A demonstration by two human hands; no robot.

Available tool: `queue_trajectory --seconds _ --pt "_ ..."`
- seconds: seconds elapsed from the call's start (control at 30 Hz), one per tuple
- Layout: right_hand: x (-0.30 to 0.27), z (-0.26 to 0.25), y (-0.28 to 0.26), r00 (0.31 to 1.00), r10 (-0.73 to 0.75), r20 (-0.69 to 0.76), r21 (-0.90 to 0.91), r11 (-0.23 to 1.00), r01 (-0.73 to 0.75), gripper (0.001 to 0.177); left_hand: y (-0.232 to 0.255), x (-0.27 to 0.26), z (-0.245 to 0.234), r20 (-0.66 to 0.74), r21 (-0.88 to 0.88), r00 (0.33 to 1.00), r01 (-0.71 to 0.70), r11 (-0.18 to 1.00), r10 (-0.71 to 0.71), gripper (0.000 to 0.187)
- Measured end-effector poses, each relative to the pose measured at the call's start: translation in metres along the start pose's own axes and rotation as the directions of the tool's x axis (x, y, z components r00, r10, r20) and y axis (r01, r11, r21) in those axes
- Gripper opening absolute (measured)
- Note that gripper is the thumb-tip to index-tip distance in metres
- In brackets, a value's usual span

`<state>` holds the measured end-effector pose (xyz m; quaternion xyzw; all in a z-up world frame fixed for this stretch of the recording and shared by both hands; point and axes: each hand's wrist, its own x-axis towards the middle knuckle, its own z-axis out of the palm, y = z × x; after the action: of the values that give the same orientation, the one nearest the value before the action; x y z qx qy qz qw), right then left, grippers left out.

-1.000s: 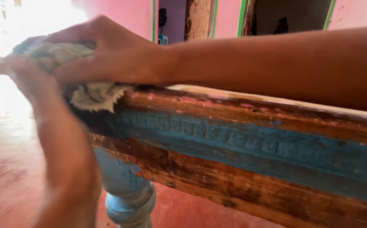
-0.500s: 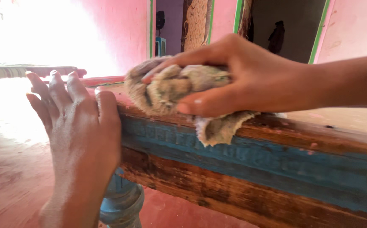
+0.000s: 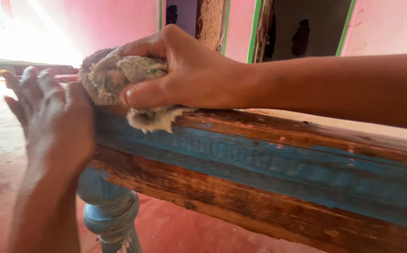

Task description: The person wipes the edges and legs of a wooden table with a cloth. They move along the table, cleaning the top edge, the side panels, and the turned legs in sequence.

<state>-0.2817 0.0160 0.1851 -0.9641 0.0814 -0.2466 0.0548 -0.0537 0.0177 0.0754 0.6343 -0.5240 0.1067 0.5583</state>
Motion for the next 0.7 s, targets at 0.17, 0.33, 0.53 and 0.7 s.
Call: queue_trajectory --seconds 0.17,0.33,0.53,0.7 --pt "-0.051 -0.026 -0.041 0.999 0.047 0.008 -0.024 0.999 -0.047 0.059 -0.002 -0.012 -0.007 -0.014 0.226 0.952 -0.295 0.928 0.306 0.056" --pt "-0.112 -0.064 -0.079 0.974 0.215 0.075 -0.205 0.959 -0.196 0.064 -0.008 -0.017 -0.002 -0.142 0.148 0.888 -0.418 0.896 0.438 0.033" --pt "-0.125 -0.067 -0.064 0.981 0.191 0.031 -0.266 0.948 -0.176 0.056 -0.032 -0.01 0.003 -0.071 0.404 0.824 -0.491 0.772 0.562 0.021" --pt "-0.068 -0.035 -0.041 0.998 0.059 0.01 -0.044 0.997 -0.058 0.052 -0.041 -0.004 0.007 -0.058 0.411 0.797 -0.529 0.742 0.601 0.021"
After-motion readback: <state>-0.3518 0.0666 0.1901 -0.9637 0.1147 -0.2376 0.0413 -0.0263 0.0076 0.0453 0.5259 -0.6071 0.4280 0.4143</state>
